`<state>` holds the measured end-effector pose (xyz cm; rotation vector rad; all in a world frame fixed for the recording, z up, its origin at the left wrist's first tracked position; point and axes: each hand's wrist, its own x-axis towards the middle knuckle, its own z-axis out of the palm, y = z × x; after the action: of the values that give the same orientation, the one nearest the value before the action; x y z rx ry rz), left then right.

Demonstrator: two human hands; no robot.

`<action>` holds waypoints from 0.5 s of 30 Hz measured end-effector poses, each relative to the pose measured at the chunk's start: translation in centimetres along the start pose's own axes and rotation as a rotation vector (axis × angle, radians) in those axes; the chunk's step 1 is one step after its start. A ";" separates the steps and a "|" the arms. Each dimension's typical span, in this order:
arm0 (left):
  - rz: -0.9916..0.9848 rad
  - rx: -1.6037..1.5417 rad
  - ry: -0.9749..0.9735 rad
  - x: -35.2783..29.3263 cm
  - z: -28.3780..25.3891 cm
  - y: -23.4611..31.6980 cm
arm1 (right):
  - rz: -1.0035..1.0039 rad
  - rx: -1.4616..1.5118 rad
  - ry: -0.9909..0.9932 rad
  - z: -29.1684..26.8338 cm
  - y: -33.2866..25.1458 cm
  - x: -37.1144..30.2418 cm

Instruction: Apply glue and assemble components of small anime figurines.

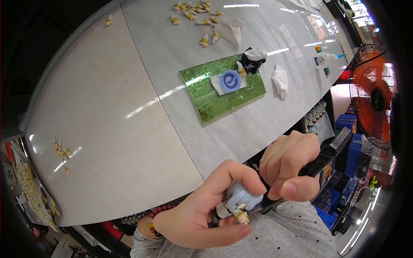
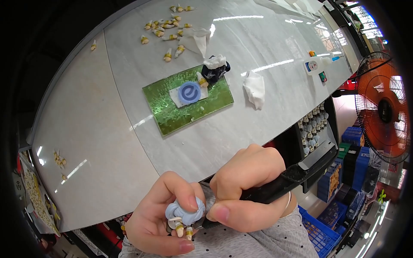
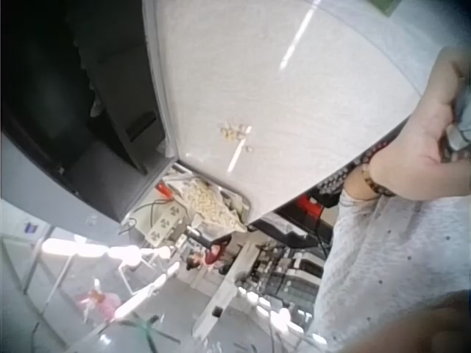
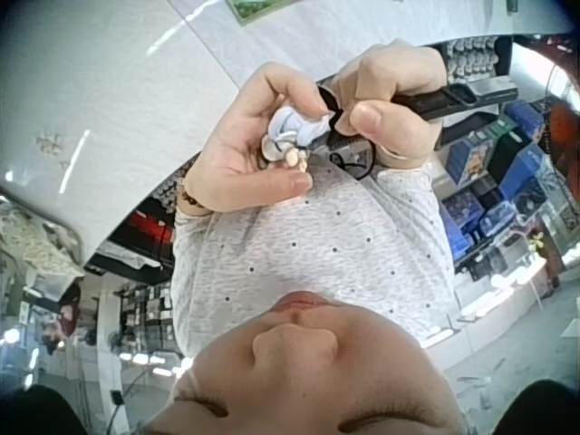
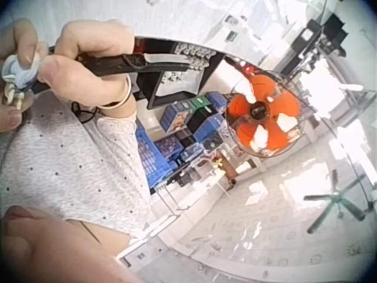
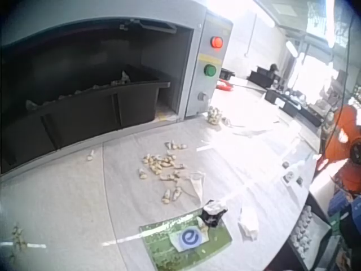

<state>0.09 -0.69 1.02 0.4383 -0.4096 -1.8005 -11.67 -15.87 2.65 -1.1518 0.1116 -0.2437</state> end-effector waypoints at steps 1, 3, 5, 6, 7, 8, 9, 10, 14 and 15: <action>0.000 0.000 0.000 0.0 0.0 0.0 | 0.002 -0.003 0.000 0.0 0.0 0.0; 0.007 -0.009 -0.003 0.0 0.0 0.0 | 0.007 -0.005 -0.009 -0.1 -0.1 0.1; 0.013 -0.001 0.009 0.0 0.0 0.0 | 0.013 -0.007 -0.018 -0.2 0.0 0.1; 0.018 0.008 0.021 0.0 0.0 0.0 | 0.012 -0.009 -0.019 -0.2 0.0 0.1; 0.018 0.008 0.021 0.0 0.0 0.0 | 0.011 -0.012 -0.020 -0.2 0.0 0.1; 0.005 -0.008 0.017 -0.1 0.0 0.0 | 0.011 -0.012 -0.020 -0.2 0.0 0.1; -0.008 -0.024 0.014 -0.1 -0.1 -0.1 | 0.015 -0.014 -0.018 -0.2 0.0 0.1; -0.009 -0.024 0.014 -0.1 -0.1 -0.1 | 0.019 -0.016 -0.017 -0.2 0.0 0.1; 0.002 0.005 0.007 -0.1 -0.1 -0.2 | 0.001 -0.005 -0.007 -0.1 0.1 0.0; 0.010 0.014 0.010 -0.1 -0.1 -0.2 | -0.001 0.002 -0.003 -0.1 0.2 0.0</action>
<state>-0.02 -0.60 0.82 0.4543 -0.4164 -1.7860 -11.68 -15.88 2.46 -1.1503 0.1083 -0.2431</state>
